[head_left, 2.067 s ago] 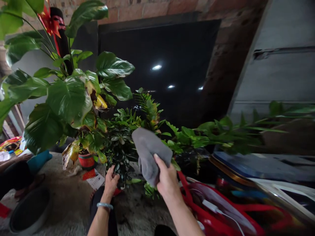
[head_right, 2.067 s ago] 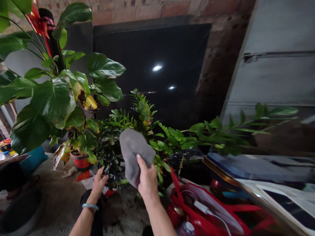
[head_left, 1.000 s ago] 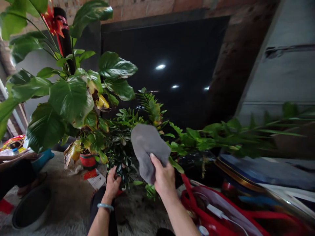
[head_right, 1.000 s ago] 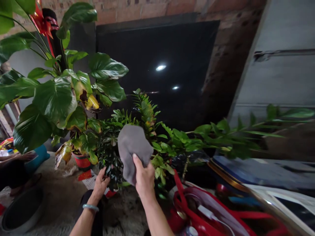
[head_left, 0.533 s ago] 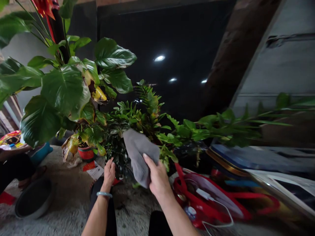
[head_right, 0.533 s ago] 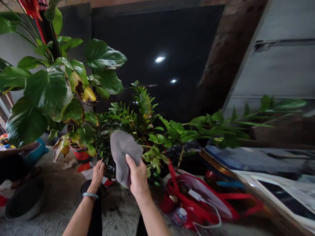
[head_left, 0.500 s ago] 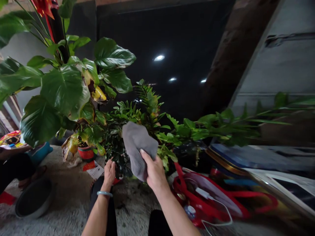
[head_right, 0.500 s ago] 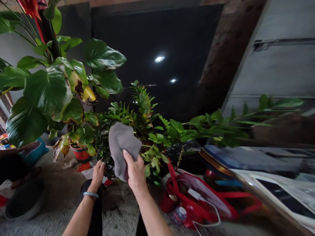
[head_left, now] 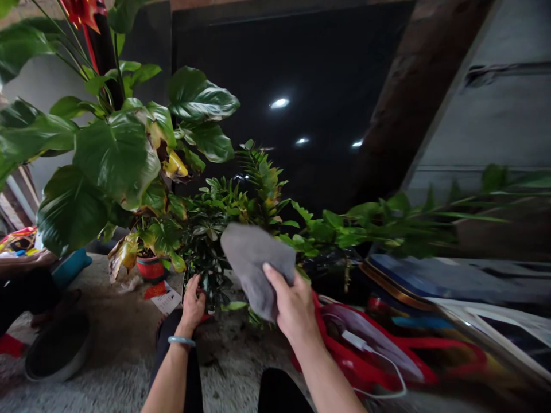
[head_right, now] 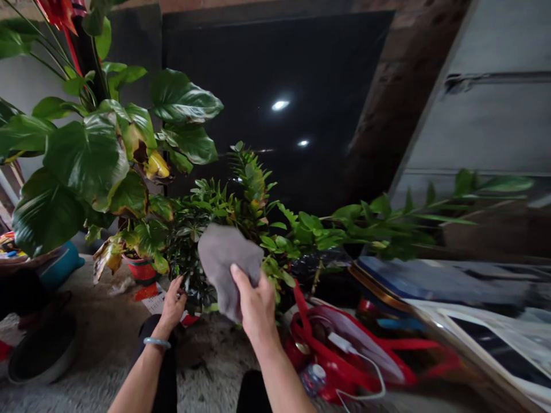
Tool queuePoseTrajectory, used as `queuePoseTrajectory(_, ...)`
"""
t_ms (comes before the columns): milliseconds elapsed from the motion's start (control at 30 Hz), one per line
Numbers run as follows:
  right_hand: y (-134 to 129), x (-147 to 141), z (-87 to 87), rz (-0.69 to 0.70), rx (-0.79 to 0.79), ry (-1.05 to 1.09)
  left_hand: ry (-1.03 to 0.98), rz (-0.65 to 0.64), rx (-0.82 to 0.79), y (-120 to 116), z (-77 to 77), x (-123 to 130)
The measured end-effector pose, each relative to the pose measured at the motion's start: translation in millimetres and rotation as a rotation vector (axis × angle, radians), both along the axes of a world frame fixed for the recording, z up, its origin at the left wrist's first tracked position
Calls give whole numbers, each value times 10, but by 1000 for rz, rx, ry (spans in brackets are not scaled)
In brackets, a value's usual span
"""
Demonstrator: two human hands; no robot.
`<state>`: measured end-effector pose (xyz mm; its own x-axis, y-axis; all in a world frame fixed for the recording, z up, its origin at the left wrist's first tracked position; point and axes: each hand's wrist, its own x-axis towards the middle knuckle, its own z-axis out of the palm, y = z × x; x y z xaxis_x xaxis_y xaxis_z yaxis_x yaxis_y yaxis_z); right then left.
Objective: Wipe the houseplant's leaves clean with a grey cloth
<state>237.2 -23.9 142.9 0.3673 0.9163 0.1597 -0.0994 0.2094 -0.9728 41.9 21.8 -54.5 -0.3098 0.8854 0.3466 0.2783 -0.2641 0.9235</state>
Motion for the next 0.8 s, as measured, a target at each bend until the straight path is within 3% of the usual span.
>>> queuePoseTrajectory(67, 241, -108, 63, -77, 18, 26, 20, 7, 8, 20, -25, 26)
queuePoseTrajectory(133, 322, -237, -75, 3, -102, 75, 21, 12, 5, 35, -52, 37)
queuePoseTrajectory(233, 69, -316, -485, 175, -274, 88, 4, 28, -25, 54, -89, 8)
queuePoseTrajectory(300, -201, -256, -666, 195, -364, 60, -9, 26, -57, 67, -102, -26)
queuePoseTrajectory(333, -303, -204, -678, 184, -385, 56, -11, 20, -63, 73, -103, -39)
queuePoseTrajectory(400, -358, -93, -538, 153, -352, 79, -6, 13, -40, 77, -93, -44)
queuePoseTrajectory(500, -54, -5, -144, 17, -137, 161, 20, 17, 4, 67, -62, -4)
queuePoseTrajectory(567, 223, -31, 4, -73, -69, 201, 35, 30, 10, 56, -45, 30)
queuePoseTrajectory(667, 342, -146, -124, 17, -204, 170, 26, 49, -4, 43, -43, 40)
queuePoseTrajectory(800, -147, -237, -496, 246, -369, 95, 23, 50, -44, 25, -53, -25)
